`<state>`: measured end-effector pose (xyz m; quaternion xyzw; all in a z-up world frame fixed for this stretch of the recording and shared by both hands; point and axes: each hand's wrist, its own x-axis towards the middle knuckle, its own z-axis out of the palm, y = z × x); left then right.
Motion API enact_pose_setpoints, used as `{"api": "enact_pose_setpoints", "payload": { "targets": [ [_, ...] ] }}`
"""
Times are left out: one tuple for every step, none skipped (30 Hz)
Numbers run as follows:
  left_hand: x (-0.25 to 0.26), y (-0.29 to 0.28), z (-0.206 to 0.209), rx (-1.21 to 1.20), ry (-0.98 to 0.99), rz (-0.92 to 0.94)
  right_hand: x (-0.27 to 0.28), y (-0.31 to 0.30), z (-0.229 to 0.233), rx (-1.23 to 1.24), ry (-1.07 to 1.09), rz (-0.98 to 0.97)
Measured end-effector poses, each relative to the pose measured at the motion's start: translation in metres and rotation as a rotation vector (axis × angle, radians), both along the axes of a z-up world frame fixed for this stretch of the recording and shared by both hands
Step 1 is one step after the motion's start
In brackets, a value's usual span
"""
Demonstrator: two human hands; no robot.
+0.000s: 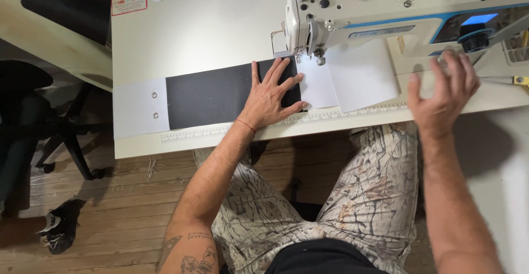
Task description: Trimming leather pieces with scissors and aligning them with paper templates at a sewing station.
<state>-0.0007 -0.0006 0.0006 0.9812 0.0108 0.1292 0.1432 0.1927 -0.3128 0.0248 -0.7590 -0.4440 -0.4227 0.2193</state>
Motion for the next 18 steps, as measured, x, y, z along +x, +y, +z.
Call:
{"api": "enact_pose_setpoints", "payload": {
  "targets": [
    [-0.001,-0.001,0.001,-0.011,-0.004,-0.006,-0.015,0.01,0.004,-0.007,0.061,0.044],
    [-0.001,0.002,0.002,-0.017,-0.007,-0.006,-0.028,0.023,0.008,-0.01,0.122,0.094],
    [0.002,0.005,0.001,-0.013,-0.011,-0.001,-0.036,0.045,0.004,-0.007,0.118,0.1],
    [0.003,0.004,-0.003,-0.046,-0.006,0.016,-0.049,0.061,-0.001,-0.056,0.175,0.265],
    [0.003,0.003,-0.008,-0.079,-0.001,0.034,-0.061,0.077,-0.008,-0.105,0.231,0.431],
    [0.003,0.002,-0.009,-0.085,0.006,0.029,-0.069,0.081,-0.015,-0.108,0.24,0.426],
    [0.002,0.0,-0.01,-0.087,0.01,0.03,-0.076,0.086,-0.023,-0.254,0.347,0.373],
    [0.005,0.004,-0.008,-0.08,0.006,0.031,-0.08,0.095,-0.029,-0.392,0.442,0.32],
    [0.005,0.003,-0.007,-0.077,0.005,0.027,-0.079,0.094,-0.033,-0.388,0.441,0.316],
    [0.004,0.002,-0.007,-0.071,0.001,0.043,-0.076,0.093,-0.038,-0.422,0.458,0.289],
    [0.004,0.001,-0.007,-0.065,-0.004,0.058,-0.074,0.092,-0.043,-0.456,0.475,0.261],
    [0.001,0.003,-0.009,-0.068,0.009,0.058,-0.077,0.093,-0.043,-0.457,0.488,0.263],
    [-0.002,0.003,-0.012,-0.096,0.008,0.075,-0.08,0.093,-0.043,-0.467,0.502,0.26],
    [0.005,0.006,-0.012,-0.12,-0.011,0.085,-0.074,0.094,-0.04,-0.472,0.499,0.248],
    [0.007,0.004,-0.009,-0.118,-0.015,0.079,-0.074,0.092,-0.039,-0.468,0.495,0.241],
    [0.005,0.002,-0.006,-0.089,0.027,0.081,-0.075,0.091,-0.038,-0.486,0.508,0.232],
    [0.003,0.001,-0.004,-0.061,0.07,0.083,-0.077,0.091,-0.037,-0.503,0.52,0.222],
    [0.003,0.001,-0.005,-0.066,0.076,0.083,-0.079,0.091,-0.037,-0.507,0.526,0.223]
  ]
}}
